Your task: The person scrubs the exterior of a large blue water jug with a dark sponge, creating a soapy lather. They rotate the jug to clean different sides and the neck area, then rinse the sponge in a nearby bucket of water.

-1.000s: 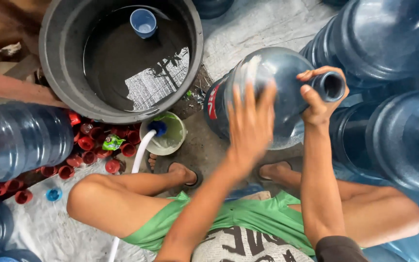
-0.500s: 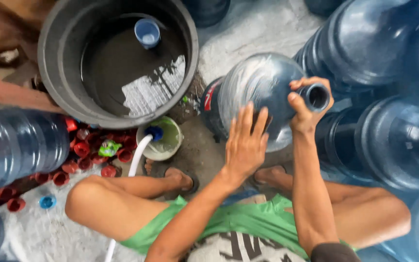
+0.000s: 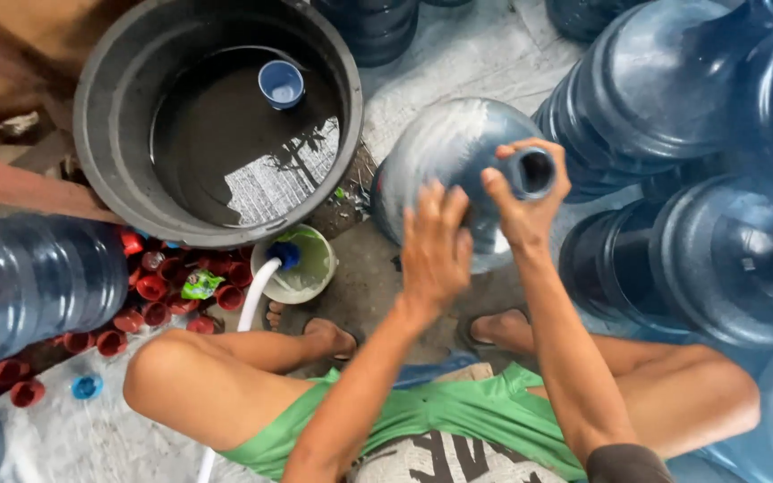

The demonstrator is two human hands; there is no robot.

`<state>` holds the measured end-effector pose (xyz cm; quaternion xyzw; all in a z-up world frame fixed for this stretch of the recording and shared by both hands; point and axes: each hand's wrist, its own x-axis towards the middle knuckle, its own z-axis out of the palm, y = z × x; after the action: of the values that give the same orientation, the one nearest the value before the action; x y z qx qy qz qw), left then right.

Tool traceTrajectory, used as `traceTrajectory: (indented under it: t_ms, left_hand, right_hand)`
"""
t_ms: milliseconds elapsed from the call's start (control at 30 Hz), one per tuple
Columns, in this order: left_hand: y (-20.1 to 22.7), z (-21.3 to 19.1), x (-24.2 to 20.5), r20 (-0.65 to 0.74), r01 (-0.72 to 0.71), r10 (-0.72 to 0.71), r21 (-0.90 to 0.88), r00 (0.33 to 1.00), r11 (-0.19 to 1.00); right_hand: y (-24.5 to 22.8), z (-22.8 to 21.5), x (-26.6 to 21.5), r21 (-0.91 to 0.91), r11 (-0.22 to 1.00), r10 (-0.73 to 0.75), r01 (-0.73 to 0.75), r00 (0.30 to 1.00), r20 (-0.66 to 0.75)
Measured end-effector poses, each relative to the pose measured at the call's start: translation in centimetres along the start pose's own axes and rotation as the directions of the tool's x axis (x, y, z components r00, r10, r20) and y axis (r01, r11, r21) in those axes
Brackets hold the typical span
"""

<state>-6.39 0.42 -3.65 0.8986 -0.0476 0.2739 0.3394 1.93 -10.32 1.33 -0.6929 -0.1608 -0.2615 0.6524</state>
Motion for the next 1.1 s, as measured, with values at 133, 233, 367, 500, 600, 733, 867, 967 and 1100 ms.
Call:
traceTrajectory:
  t_ms: [133, 233, 367, 500, 600, 733, 867, 967, 1100]
  left_hand:
    - [-4.9, 1.3, 7.4, -0.076, 0.138, -0.147, -0.104, 0.986, 0.985]
    - [-1.9, 1.0, 5.4, 0.069, 0.301, -0.293, -0.250, 0.953, 0.920]
    - [1.4, 1.3, -0.5, 0.007, 0.218, -0.219, -0.106, 0.976, 0.970]
    - [-5.2, 2.4, 6.0, -0.072, 0.284, -0.309, -0.242, 0.948, 0.928]
    - [-3.8, 1.4, 6.9, -0.133, 0.206, -0.241, -0.234, 0.961, 0.950]
    - [1.0, 2.0, -2.4, 0.049, 0.141, -0.140, -0.015, 0.989, 0.990]
    - [-2.7, 3.4, 3.0, -0.018, 0.198, -0.202, -0.127, 0.979, 0.972]
    - [-2.3, 3.1, 5.6, -0.045, 0.310, -0.338, -0.298, 0.940, 0.903]
    - [2.9, 1.7, 0.5, 0.166, 0.364, -0.325, -0.474, 0.931, 0.802]
  right_hand:
    - [-3.0, 1.4, 0.7, -0.068, 0.998, 0.002, 0.018, 0.959, 0.285]
    - [-3.1, 1.9, 1.0, -0.078, 0.995, -0.027, 0.056, 0.940, 0.341]
    - [-0.8, 0.4, 1.9, 0.071, 0.997, 0.017, -0.036, 0.967, 0.253]
    - [-2.7, 1.5, 0.8, 0.057, 0.998, 0.005, -0.020, 0.969, 0.248]
    - [-2.1, 3.0, 0.5, 0.004, 1.000, 0.027, -0.028, 0.982, 0.186]
    - [-0.2, 1.5, 2.4, -0.013, 0.997, 0.077, -0.076, 0.987, 0.142]
    - [-1.5, 1.3, 1.3, -0.042, 0.993, 0.117, -0.112, 0.985, 0.124]
    - [-1.7, 1.9, 0.4, -0.061, 0.993, 0.108, -0.102, 0.989, 0.101]
    - [-0.8, 2.0, 1.0, -0.055, 0.993, 0.106, -0.104, 0.994, 0.030]
